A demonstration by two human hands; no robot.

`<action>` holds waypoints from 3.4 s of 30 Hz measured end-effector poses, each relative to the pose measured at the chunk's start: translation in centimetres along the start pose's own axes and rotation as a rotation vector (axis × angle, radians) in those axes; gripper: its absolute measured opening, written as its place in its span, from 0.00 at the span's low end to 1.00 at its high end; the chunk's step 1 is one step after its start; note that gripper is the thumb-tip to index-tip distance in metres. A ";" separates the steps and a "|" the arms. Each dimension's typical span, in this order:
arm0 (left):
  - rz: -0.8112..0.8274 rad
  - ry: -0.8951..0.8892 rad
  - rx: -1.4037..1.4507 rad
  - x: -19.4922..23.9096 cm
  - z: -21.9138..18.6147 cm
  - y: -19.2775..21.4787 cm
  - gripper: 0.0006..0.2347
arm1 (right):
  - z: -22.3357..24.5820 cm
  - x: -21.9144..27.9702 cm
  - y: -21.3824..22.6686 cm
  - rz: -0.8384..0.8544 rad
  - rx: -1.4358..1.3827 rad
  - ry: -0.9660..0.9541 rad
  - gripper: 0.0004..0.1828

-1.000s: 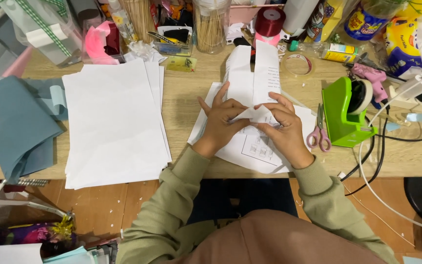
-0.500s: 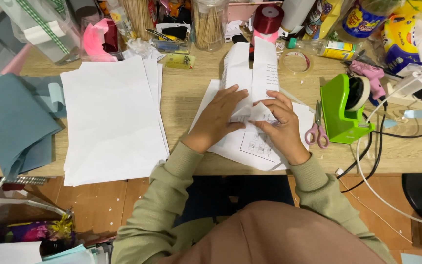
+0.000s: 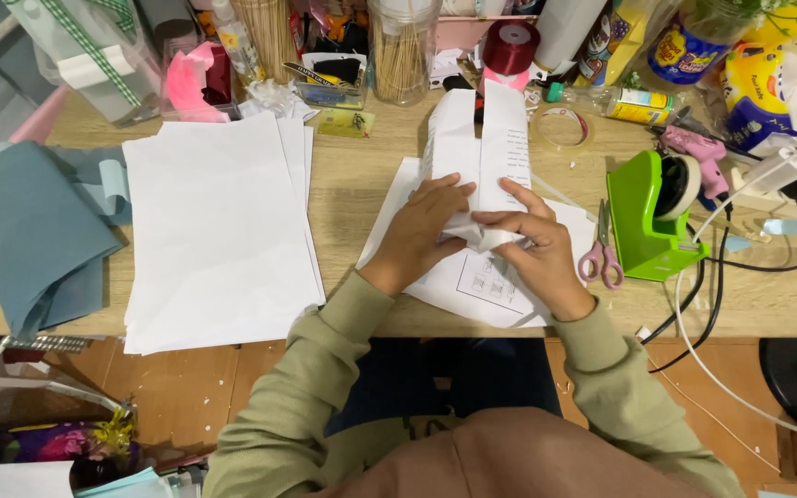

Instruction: The person folds a printed sheet of paper in half multiple times using both hands, then places it on a stack of white paper. They repeat the folding process with another sheet and continue stacking the folded pieces.

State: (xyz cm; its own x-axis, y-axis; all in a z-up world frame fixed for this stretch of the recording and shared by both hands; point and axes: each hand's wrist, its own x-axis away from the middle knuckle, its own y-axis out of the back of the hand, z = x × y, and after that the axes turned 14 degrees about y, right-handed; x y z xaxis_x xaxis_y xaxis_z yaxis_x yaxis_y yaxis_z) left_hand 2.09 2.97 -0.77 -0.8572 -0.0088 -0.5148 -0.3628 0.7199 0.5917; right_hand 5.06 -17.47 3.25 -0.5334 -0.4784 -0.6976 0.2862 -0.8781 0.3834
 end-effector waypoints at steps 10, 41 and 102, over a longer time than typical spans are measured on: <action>0.025 -0.029 0.300 -0.6 -2.0 1.8 0.23 | -0.9 0.1 -1.2 -0.173 0.046 -0.062 0.05; -0.032 0.086 0.564 -0.4 -1.9 0.5 0.09 | 1.5 -5.9 2.0 0.219 0.176 0.101 0.05; -0.257 -0.111 -0.433 0.2 -3.9 0.2 0.13 | 0.2 -3.6 1.9 0.371 0.654 0.094 0.17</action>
State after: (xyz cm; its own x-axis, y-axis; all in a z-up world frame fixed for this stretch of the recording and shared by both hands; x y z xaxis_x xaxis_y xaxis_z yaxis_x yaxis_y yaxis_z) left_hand 0.40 0.41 1.61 -0.6847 -0.0571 -0.7266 -0.6951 0.3510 0.6275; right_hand 7.36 -17.41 6.60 -0.4159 -0.7660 -0.4901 -0.1126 -0.4914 0.8636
